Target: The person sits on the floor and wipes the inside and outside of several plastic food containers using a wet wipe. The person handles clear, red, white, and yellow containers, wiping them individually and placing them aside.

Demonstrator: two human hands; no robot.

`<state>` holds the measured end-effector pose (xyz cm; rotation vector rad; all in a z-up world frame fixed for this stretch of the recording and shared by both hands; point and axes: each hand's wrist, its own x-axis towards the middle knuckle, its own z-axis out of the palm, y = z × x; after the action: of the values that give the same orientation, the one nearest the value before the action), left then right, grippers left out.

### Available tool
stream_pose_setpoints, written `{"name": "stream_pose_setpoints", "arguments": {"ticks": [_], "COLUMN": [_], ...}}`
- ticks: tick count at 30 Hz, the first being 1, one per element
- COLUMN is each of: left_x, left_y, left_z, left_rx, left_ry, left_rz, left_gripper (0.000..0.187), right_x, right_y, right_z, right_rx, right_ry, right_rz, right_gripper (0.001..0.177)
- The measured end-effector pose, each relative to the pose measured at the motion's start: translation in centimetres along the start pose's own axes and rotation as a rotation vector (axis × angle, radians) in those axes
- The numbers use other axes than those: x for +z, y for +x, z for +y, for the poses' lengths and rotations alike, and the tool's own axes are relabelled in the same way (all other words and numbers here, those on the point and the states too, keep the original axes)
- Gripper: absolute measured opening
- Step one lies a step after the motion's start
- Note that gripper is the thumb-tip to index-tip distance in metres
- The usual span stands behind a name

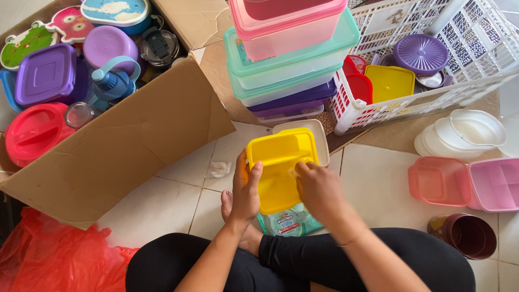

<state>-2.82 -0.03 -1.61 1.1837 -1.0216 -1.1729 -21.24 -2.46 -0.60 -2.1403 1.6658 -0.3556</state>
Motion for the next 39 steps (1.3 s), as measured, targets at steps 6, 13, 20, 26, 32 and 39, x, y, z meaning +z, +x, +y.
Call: {"name": "stream_pose_setpoints", "arguments": {"ticks": [6, 13, 20, 26, 32, 39], "left_x": [0.6, 0.4, -0.2, -1.2, -0.5, -0.5], "left_y": [-1.2, -1.3, 0.2, 0.8, 0.8, 0.0], "left_z": [-0.6, -1.5, -0.1, 1.0, 1.5, 2.5], "left_rx": [0.145, 0.059, 0.127, 0.063, 0.12, 0.107], "left_ry": [0.08, -0.07, -0.062, 0.012, 0.164, 0.31], "left_rz": [0.127, 0.053, 0.022, 0.104, 0.129, 0.083], "left_gripper": [0.052, 0.053, 0.057, 0.057, 0.056, 0.058], "right_x": [2.0, 0.5, -1.0, -6.4, -4.1, 2.2], "right_y": [1.0, -0.9, -0.6, -0.9, 0.5, 0.5], "right_z": [-2.2, -4.8, -1.4, 3.4, 2.5, -2.6], "right_rx": [-0.207, -0.483, -0.156, -0.173, -0.39, -0.465], "right_ry": [0.295, 0.709, 1.502, 1.415, 0.399, -0.261], "right_rz": [0.31, -0.033, -0.656, 0.014, 0.304, 0.126], "right_gripper": [0.016, 0.024, 0.018, 0.019, 0.02, 0.014]}}
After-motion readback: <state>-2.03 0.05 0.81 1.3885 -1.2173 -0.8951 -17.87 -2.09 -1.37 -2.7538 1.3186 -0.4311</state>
